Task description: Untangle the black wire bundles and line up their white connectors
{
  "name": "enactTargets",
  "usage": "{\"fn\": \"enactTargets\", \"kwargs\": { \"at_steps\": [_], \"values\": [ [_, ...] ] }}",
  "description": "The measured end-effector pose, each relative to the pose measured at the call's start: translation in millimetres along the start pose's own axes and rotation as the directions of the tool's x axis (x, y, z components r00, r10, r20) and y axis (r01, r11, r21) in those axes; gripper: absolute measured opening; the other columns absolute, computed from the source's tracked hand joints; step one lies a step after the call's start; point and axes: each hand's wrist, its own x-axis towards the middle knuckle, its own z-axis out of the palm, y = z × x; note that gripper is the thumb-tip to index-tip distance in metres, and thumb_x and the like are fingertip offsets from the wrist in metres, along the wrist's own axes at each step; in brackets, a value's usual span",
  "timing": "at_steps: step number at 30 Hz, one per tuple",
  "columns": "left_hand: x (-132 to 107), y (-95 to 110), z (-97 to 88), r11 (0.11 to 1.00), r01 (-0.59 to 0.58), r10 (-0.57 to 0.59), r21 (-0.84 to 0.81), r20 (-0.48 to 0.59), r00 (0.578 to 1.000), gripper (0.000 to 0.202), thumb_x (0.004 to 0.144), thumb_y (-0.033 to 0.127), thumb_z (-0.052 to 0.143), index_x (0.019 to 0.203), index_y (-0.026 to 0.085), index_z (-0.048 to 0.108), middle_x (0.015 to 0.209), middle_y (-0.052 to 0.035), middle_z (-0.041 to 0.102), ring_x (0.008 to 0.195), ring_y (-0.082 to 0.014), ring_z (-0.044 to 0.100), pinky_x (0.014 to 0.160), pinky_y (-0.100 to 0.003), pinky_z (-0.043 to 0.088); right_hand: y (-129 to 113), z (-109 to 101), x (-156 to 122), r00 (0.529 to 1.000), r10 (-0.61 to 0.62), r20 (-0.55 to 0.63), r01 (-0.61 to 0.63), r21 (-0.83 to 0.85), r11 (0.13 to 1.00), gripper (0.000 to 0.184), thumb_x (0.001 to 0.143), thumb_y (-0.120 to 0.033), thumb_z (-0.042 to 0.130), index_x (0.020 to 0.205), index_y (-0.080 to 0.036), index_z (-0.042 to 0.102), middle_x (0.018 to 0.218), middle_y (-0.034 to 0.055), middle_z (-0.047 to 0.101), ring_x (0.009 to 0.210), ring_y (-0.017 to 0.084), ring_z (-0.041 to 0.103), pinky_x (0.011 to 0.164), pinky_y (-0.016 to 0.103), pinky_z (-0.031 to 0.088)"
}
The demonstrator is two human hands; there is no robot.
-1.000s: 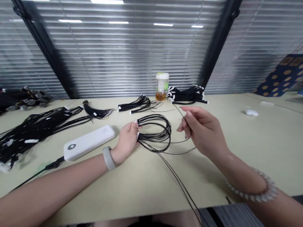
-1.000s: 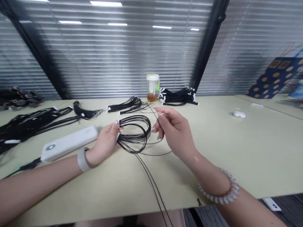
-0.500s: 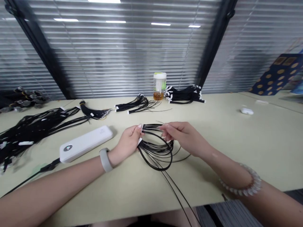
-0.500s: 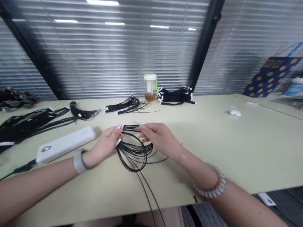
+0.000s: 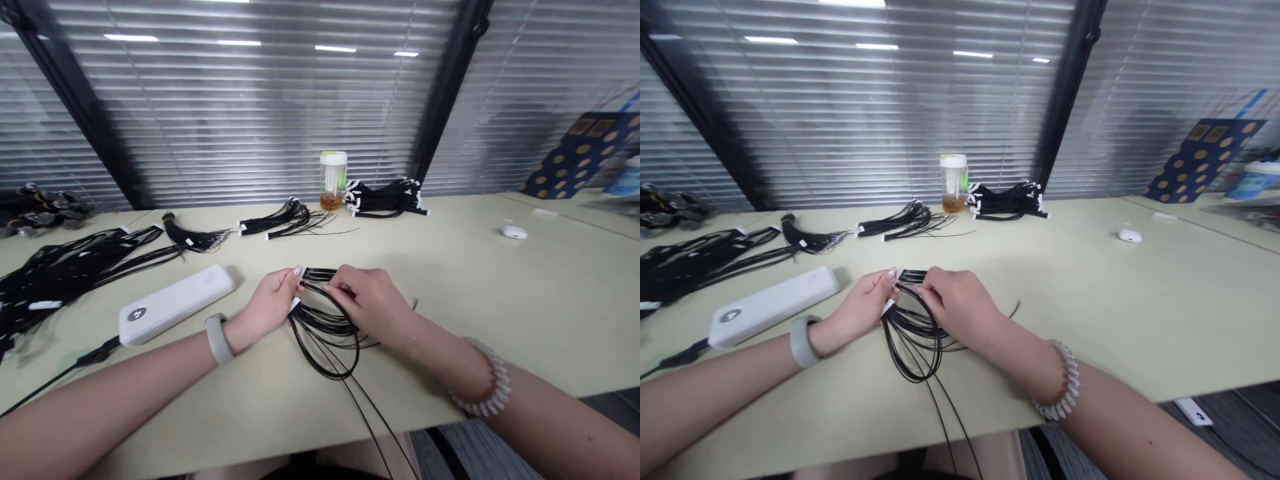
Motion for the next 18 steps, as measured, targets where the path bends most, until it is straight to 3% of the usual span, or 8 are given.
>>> {"fn": "enactTargets", "kwargs": {
  "at_steps": [18],
  "values": [
    [-1.1, 0.9, 0.6, 1.000, -0.006, 0.006, 0.008, 0.015, 1.000, 0.043, 0.086, 0.048, 0.037, 0.056, 0.018, 0.045, 0.040, 0.0047, 0.040, 0.035, -0.0082, 0.033, 0.034, -0.020, 0.025, -3.1, 2.7, -0.6, 0.995, -0.064, 0.072, 0.080, -0.237, 0.968, 0.031, 0.091, -0.029, 0.035, 0.080, -0.013, 0.059, 0.068, 0.0072, 0.064, 0.060, 0.015, 0.056, 0.054, 0.025, 0.034]
  ]
}}
